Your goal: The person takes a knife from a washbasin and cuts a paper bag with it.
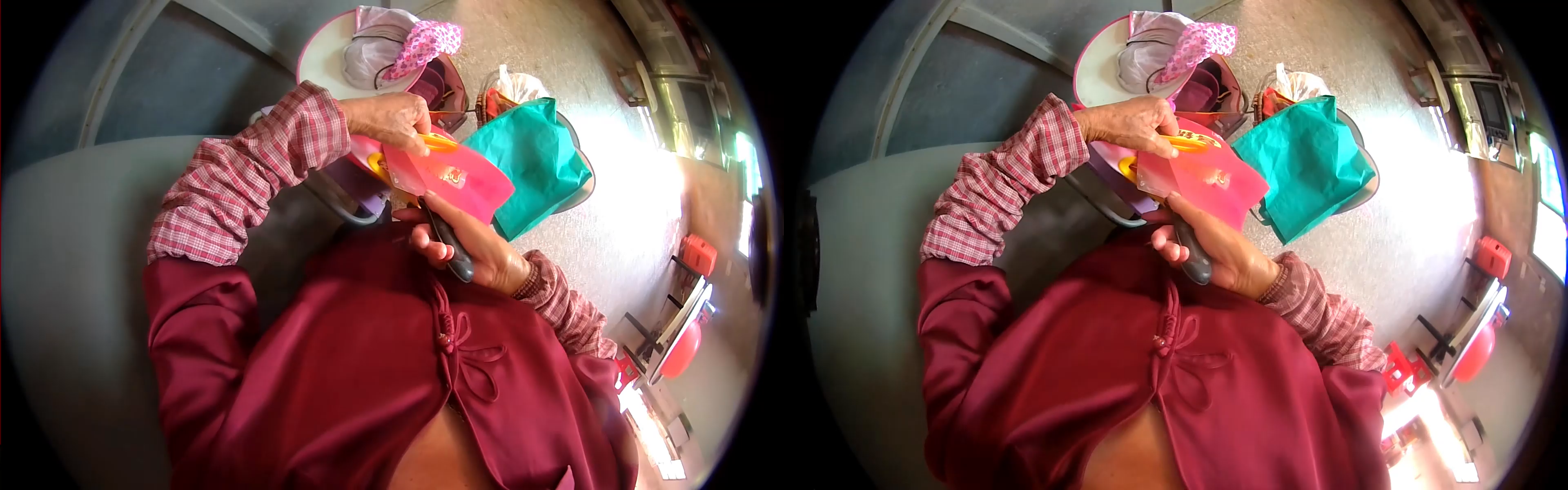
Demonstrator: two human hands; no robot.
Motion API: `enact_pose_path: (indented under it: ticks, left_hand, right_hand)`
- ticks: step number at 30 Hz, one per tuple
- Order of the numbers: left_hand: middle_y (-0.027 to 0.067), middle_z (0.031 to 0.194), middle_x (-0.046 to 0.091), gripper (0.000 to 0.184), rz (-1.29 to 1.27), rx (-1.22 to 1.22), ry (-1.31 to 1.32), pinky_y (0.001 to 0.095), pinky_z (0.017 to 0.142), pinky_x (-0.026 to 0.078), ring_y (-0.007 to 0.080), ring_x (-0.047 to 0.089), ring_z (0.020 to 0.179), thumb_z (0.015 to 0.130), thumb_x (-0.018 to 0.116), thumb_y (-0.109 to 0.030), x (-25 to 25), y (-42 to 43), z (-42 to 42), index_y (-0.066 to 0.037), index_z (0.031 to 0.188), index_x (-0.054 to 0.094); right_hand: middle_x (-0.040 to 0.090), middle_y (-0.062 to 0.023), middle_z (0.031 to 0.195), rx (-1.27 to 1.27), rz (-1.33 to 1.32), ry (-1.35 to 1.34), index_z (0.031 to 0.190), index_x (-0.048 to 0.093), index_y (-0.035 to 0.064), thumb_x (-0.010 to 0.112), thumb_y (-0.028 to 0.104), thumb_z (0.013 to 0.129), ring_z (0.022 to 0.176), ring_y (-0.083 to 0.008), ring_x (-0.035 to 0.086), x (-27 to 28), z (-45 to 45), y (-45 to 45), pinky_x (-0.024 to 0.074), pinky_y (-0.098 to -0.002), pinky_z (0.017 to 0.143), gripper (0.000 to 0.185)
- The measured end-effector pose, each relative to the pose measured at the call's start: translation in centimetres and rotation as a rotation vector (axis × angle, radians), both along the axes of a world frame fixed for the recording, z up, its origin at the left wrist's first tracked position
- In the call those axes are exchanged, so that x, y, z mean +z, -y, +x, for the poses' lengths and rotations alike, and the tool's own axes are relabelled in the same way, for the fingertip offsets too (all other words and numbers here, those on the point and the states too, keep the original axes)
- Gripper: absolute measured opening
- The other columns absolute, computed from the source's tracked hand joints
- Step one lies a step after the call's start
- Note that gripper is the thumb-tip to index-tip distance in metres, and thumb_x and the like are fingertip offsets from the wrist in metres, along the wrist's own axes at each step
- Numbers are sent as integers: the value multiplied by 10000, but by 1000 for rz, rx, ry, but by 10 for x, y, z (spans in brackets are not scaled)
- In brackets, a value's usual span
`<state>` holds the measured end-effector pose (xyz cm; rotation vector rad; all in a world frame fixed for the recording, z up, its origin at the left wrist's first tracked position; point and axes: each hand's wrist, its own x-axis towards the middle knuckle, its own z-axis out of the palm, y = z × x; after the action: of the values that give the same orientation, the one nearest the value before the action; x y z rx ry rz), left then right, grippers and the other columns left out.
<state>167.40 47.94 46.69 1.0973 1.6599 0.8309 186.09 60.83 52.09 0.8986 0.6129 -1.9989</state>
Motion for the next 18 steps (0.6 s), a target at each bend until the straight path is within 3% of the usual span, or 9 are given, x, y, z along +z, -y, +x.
enact_pose_path:
  ticks: [2, 5, 9, 11, 14, 15, 18]
  left_hand:
    - [92, 531, 551, 294, -3, -53, -106, 338, 499, 397, 140, 504, 506, 702, 674, -244, 1, -3, -2, 50, 711, 669]
    - [96, 533, 553, 299, 22, -47, -69, 337, 499, 397, 140, 507, 510, 700, 680, -245, -5, 0, -2, 53, 717, 670]
    - [78, 540, 565, 301, 4, 2, -63, 325, 503, 402, 139, 514, 516, 706, 690, -252, -3, -2, -1, 48, 725, 681]
    - [72, 544, 571, 300, -26, -3, -40, 319, 507, 406, 137, 519, 519, 710, 692, -252, 2, -3, 0, 47, 734, 685]
    - [67, 547, 575, 300, -1, -20, -22, 313, 510, 410, 135, 524, 522, 714, 697, -252, -5, -4, -4, 46, 748, 690]
    - [66, 548, 576, 300, 17, -28, -18, 311, 511, 411, 134, 525, 523, 715, 698, -253, -9, -4, -5, 45, 752, 691]
    - [61, 544, 574, 299, 18, 17, -3, 311, 507, 410, 131, 522, 518, 718, 703, -258, -10, -3, -1, 39, 755, 695]
  right_hand:
    - [562, -40, 670, 37, 119, -47, 1125, 546, -27, 407, 396, 1024, 454, -62, 440, 1, -5, 4, 373, -167, 393, 457]
    - [583, -51, 672, -28, 115, 37, 1104, 552, -17, 405, 387, 1024, 462, -80, 471, -24, -25, 11, 395, -175, 402, 438]
    - [592, -63, 683, 100, 150, -91, 1082, 542, -40, 402, 377, 1027, 481, -88, 495, 10, -8, 7, 403, -184, 419, 443]
    - [584, -55, 676, 51, 18, -50, 1097, 543, -37, 393, 373, 1030, 483, -86, 489, 11, 2, 0, 402, -181, 420, 442]
    - [562, -44, 659, 136, 130, -3, 1133, 537, -39, 392, 376, 1030, 484, -79, 471, -8, -21, 5, 397, -176, 423, 451]
    - [550, -39, 651, -19, 32, -4, 1132, 532, -34, 388, 370, 1033, 473, -75, 459, -32, -22, 5, 387, -175, 416, 440]
    - [556, -53, 656, -25, 32, -40, 1127, 529, -30, 385, 353, 1036, 455, -80, 464, -30, -23, 15, 379, -175, 402, 420]
